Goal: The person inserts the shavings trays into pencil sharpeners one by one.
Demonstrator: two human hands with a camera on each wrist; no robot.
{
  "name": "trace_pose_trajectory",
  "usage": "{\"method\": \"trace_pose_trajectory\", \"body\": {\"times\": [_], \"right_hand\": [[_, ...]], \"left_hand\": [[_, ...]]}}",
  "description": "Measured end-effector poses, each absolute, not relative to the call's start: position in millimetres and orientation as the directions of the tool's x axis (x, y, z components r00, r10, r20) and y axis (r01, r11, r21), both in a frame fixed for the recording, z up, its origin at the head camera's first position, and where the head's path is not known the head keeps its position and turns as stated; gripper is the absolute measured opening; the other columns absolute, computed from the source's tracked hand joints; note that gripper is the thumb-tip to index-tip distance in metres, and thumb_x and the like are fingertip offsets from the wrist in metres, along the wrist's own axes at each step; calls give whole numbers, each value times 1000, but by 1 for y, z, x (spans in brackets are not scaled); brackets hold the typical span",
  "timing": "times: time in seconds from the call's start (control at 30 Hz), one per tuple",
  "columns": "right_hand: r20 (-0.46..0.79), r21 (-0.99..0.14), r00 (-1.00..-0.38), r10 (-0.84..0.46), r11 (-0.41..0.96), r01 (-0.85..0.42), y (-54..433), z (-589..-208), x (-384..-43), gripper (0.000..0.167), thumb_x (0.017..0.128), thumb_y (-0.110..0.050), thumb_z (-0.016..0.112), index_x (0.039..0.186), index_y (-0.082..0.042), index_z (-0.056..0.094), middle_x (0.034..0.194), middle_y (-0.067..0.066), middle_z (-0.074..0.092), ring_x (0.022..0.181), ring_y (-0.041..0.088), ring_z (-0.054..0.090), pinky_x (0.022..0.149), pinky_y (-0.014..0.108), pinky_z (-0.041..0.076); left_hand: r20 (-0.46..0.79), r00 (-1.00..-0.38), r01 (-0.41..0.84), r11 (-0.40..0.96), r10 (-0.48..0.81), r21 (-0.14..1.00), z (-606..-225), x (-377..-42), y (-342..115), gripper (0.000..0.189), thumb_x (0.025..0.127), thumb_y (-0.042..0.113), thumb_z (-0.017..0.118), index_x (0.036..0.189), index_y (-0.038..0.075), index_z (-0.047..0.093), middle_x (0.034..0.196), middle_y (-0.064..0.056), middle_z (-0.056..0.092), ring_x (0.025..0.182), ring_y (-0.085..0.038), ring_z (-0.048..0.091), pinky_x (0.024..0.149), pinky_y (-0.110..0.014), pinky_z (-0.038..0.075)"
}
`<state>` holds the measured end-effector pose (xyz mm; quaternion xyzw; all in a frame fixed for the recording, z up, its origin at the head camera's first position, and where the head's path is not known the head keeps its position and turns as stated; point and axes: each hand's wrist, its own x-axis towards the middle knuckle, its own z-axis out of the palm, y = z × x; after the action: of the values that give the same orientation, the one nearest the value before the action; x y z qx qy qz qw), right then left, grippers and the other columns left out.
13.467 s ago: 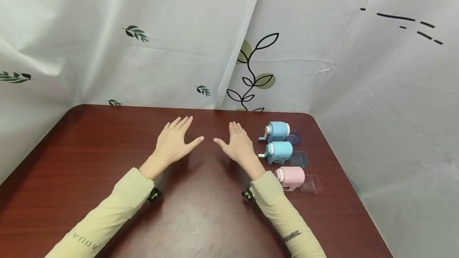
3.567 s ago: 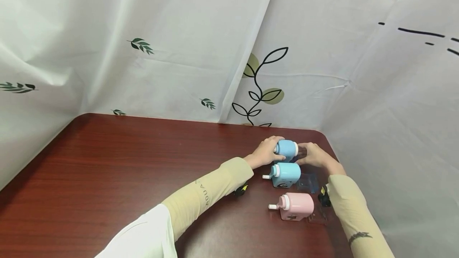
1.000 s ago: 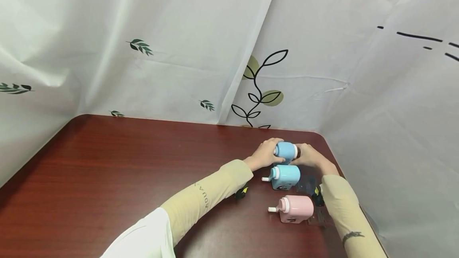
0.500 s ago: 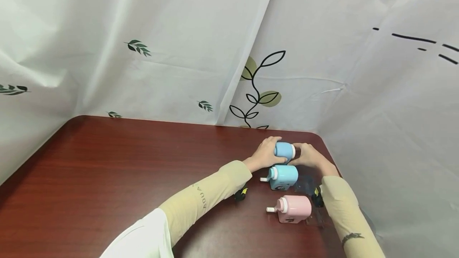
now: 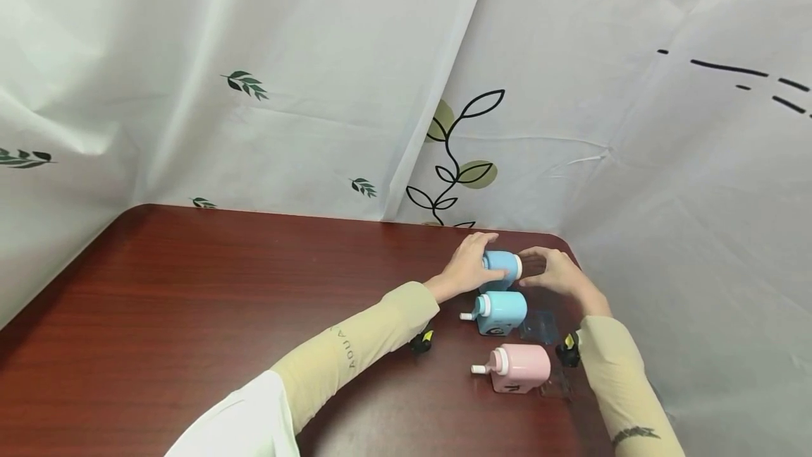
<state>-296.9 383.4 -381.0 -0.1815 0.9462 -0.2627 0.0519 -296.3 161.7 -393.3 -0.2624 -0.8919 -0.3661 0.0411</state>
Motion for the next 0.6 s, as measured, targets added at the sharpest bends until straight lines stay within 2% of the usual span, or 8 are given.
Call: {"method": "trace_pose_trajectory", "body": {"times": [0.17, 0.6], "right_hand": [[9, -514, -942, -336, 806, -292, 386, -373, -289, 59, 82, -12, 75, 132, 7, 50, 128, 30, 56, 117, 47, 54, 91, 55, 48], [43, -493, -959, -280, 829, -264, 391, -364, -273, 62, 86, -27, 73, 133, 6, 49, 130, 30, 55, 119, 47, 53, 93, 57, 46]], "left_hand": [[268, -852, 508, 584, 451, 633, -387, -293, 160, 72, 84, 40, 71, 143, 12, 43, 142, -3, 49, 133, -17, 43, 107, -26, 39], [313, -829, 550, 575, 463, 606, -379, -282, 158, 70, 84, 41, 72, 142, 11, 46, 139, -3, 52, 130, -17, 46, 105, -25, 41]]}}
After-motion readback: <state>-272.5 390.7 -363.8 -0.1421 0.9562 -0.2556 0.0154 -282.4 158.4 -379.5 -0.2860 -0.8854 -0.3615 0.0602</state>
